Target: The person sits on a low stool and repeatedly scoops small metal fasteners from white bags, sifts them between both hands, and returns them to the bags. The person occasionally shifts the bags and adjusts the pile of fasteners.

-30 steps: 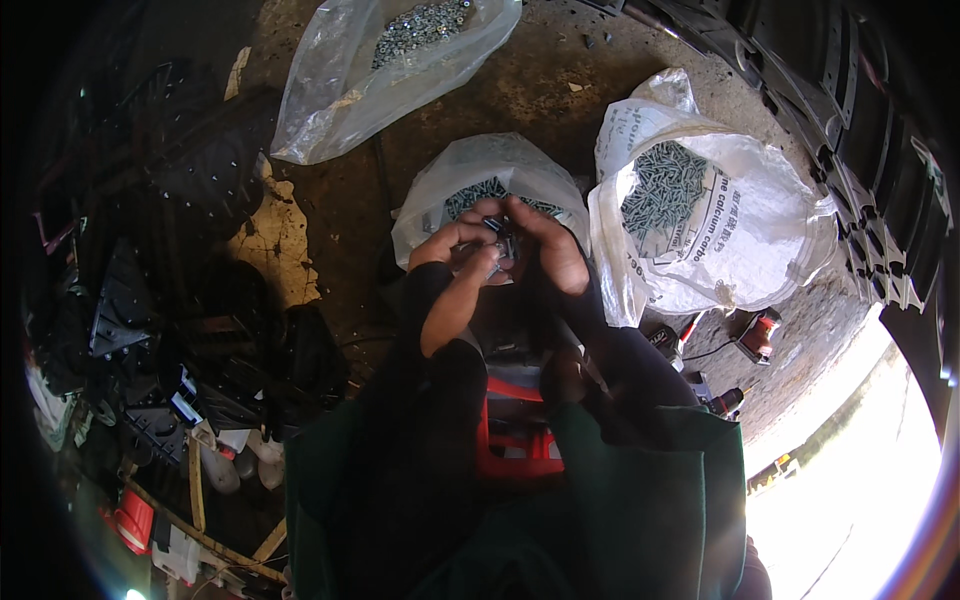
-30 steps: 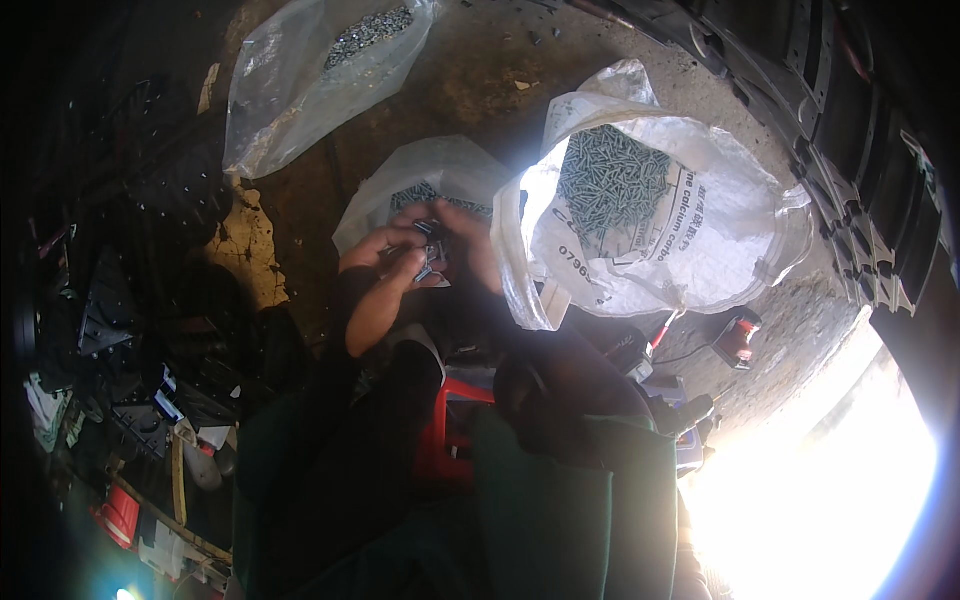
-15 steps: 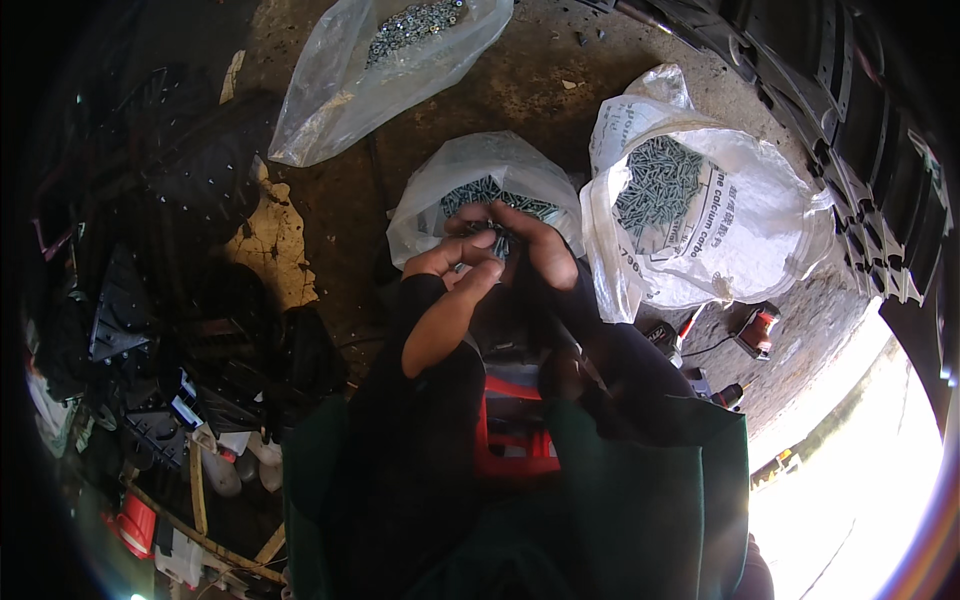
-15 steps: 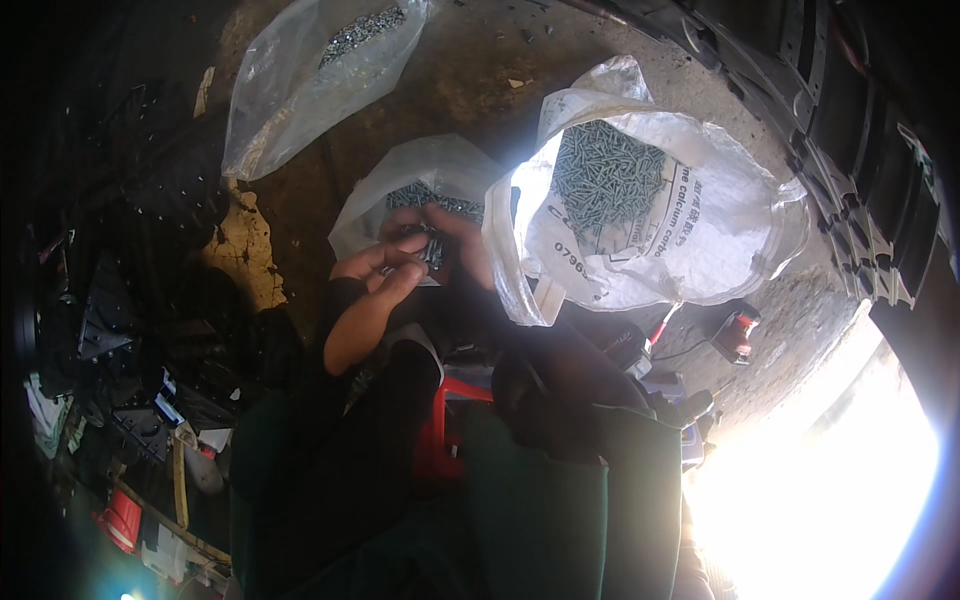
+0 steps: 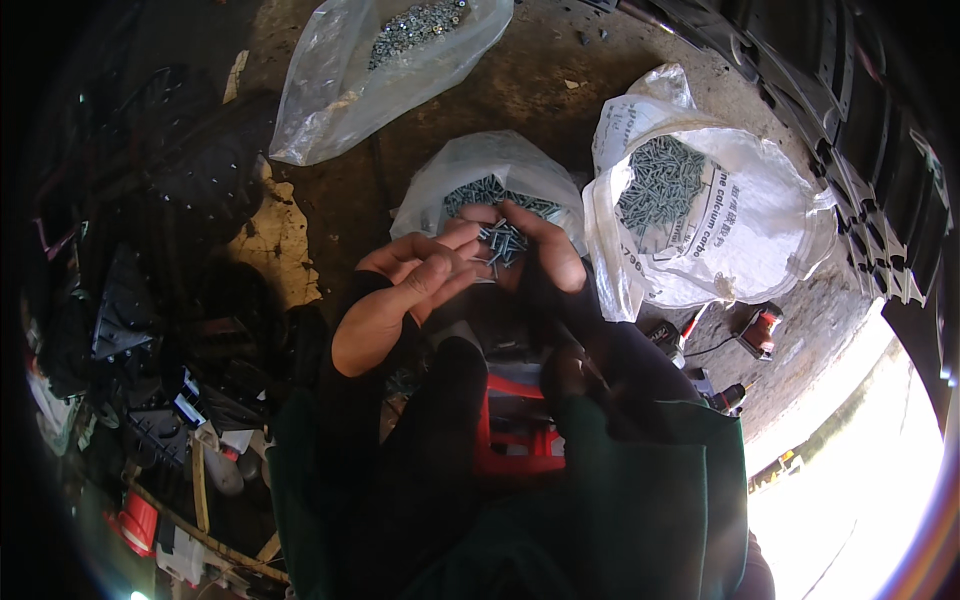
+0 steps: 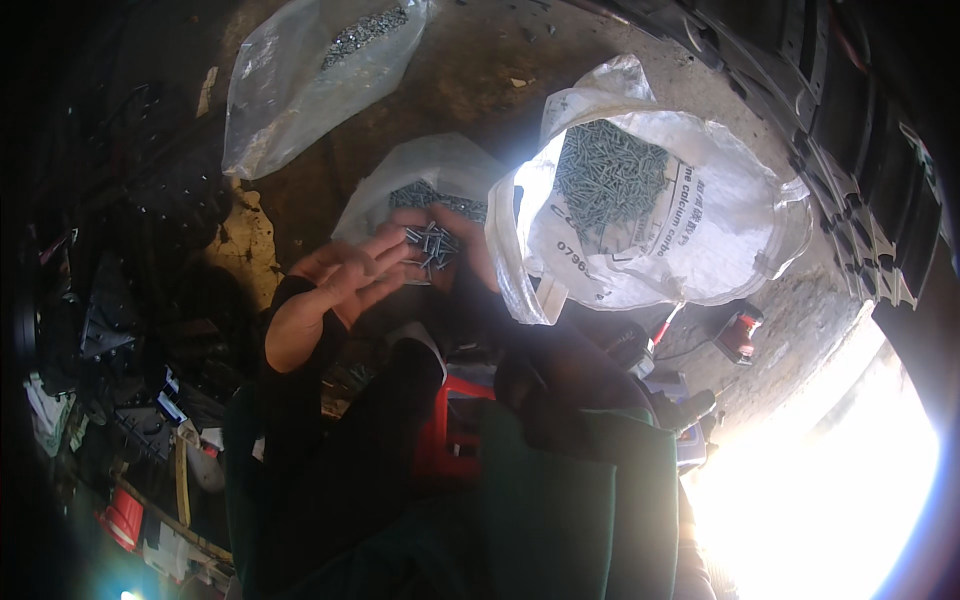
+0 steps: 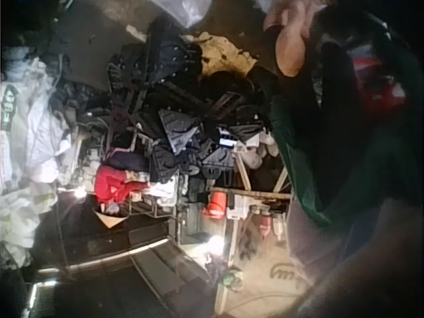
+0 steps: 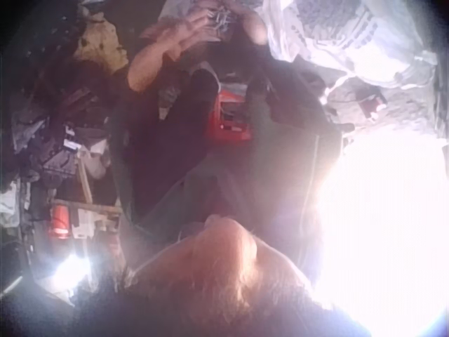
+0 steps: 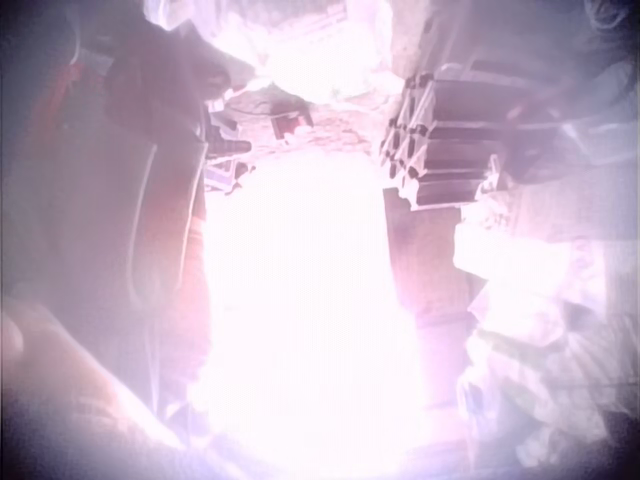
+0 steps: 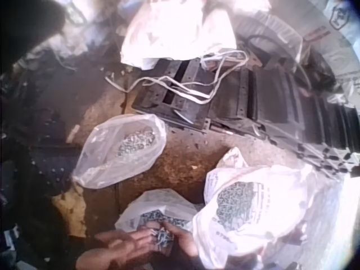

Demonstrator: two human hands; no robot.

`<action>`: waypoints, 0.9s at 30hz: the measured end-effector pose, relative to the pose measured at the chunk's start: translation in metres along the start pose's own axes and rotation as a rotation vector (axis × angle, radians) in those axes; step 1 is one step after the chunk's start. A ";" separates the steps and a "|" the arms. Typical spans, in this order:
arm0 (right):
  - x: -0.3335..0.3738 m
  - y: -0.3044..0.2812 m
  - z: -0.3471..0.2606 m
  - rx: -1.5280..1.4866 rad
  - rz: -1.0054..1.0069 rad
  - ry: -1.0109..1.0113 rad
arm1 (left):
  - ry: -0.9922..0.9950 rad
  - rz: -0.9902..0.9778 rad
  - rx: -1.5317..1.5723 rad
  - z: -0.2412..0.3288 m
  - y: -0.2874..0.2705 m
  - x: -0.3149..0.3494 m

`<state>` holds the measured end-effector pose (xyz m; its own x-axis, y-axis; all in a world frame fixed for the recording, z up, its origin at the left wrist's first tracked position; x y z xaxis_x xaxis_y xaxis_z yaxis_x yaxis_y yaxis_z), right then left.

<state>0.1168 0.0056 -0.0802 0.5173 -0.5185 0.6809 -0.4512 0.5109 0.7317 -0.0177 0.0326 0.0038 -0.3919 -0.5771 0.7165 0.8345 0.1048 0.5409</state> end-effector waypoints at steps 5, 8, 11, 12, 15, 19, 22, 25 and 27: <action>0.018 0.023 -0.002 -0.038 0.094 0.067 | 0.179 0.313 -0.208 0.031 -0.014 0.005; 0.052 0.059 -0.005 0.180 -0.011 0.158 | 0.455 0.448 -0.488 0.070 -0.008 0.002; 0.103 0.083 -0.016 0.467 -0.036 0.184 | 0.732 0.545 -0.768 0.116 -0.006 -0.027; 0.124 0.088 -0.029 0.589 -0.032 0.124 | 0.749 0.550 -0.879 0.129 -0.007 -0.040; 0.157 0.110 -0.071 0.614 -0.268 -0.178 | 0.735 0.621 -1.122 0.147 -0.006 -0.073; 0.171 0.100 -0.145 0.893 0.295 -0.817 | 0.849 0.668 -1.081 0.138 0.003 -0.059; 0.152 0.084 -0.158 1.392 0.777 -0.721 | 0.936 0.693 -1.132 0.083 0.013 -0.024; 0.164 0.090 -0.154 1.515 0.732 -0.932 | 0.698 0.401 -1.055 0.015 0.004 -0.038; 0.178 0.095 -0.142 1.140 0.246 -1.007 | 0.654 0.281 -1.340 -0.020 0.004 -0.052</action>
<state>0.2694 0.0587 0.1063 -0.1281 -0.9755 0.1789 -0.9899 0.1147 -0.0836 0.0141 0.0467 -0.0401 -0.2298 -0.9493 0.2147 0.7170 -0.3143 -0.6222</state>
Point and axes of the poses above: each hand's wrist, its own x-axis away from the middle knuckle, its own y-axis out of the palm, z = x × y, the point moved 6 cm from there along -x, towards the middle knuckle, and after that the axes turned 3 degrees about -x, right-handed, at the moved point
